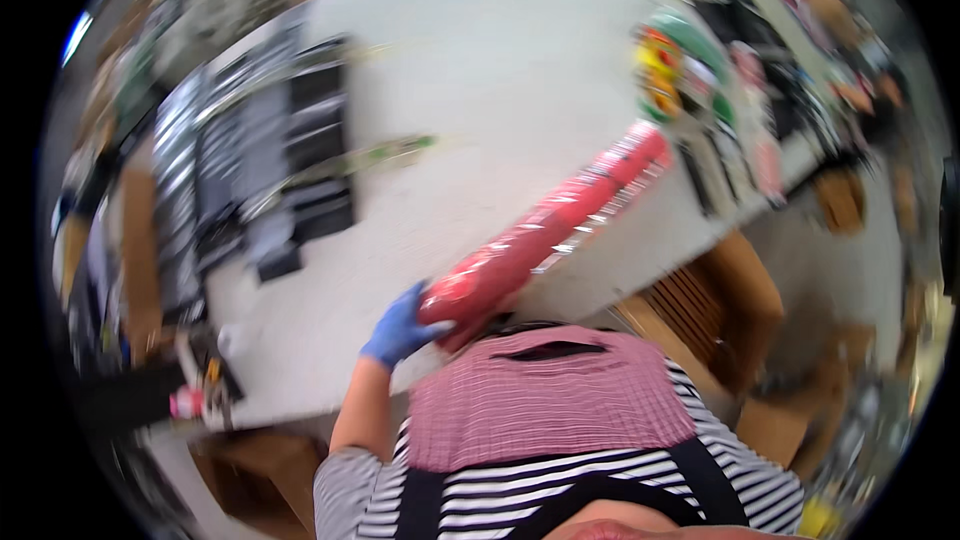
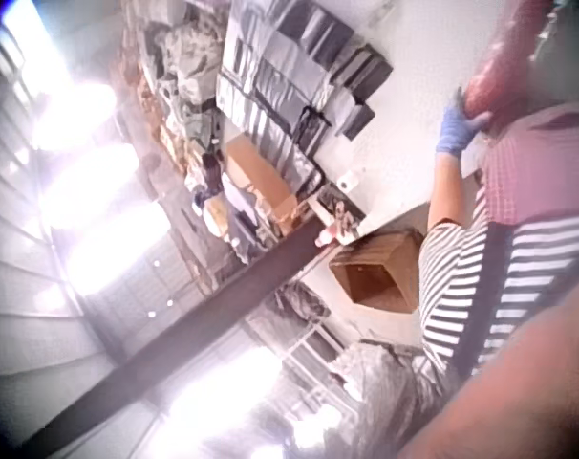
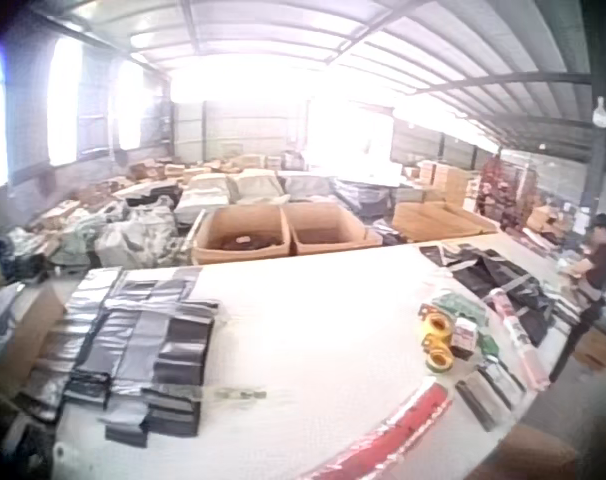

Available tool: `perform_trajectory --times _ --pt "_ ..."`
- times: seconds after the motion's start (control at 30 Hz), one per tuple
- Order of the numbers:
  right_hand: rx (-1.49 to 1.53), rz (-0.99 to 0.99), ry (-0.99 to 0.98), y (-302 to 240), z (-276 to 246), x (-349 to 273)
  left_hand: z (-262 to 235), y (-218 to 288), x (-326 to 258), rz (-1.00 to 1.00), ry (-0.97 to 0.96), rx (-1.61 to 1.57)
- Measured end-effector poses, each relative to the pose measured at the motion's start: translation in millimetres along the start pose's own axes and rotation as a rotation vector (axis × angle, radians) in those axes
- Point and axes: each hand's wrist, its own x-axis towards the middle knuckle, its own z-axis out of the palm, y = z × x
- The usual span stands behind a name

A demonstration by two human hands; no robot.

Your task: The person wraps a stack of pink circular items in clear plastic and then places the bundle inside a long gray bag.

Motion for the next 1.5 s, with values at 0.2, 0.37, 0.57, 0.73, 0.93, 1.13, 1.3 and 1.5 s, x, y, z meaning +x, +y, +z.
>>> perform_trajectory --times 0.2,0.37,0.57,0.73,0.93,1.13,1.3,1.5 --pt "1.185 -0.318 -0.323 -299 -73 2 2 -27 3 -0.041 -0.046 -0.052" --pt "1.452 -0.369 -0.327 -420 -65 24 6 -17 -3 0.011 -0.001 -0.036" --pt "1.041 -0.636 0.01 -467 -166 127 63 21 33 0.255 -0.32 -0.353" --pt "0.296 -0.665 0.581 -480 -175 97 -22 -27 80 0.445 0.145 -0.114" --pt "-0.011 -0.628 0.813 -475 -151 63 -268 -208 66 -0.123 0.854 0.498" --pt "-0.057 -0.576 0.891 -470 -153 63 -359 -256 87 -0.695 0.603 0.667" --pt "0.016 -0.563 0.816 -473 -154 63 -388 -268 90 -0.609 0.41 0.928" --pt "0.029 -0.608 0.791 -467 -154 79 -377 -268 -7 -0.397 0.497 1.06"
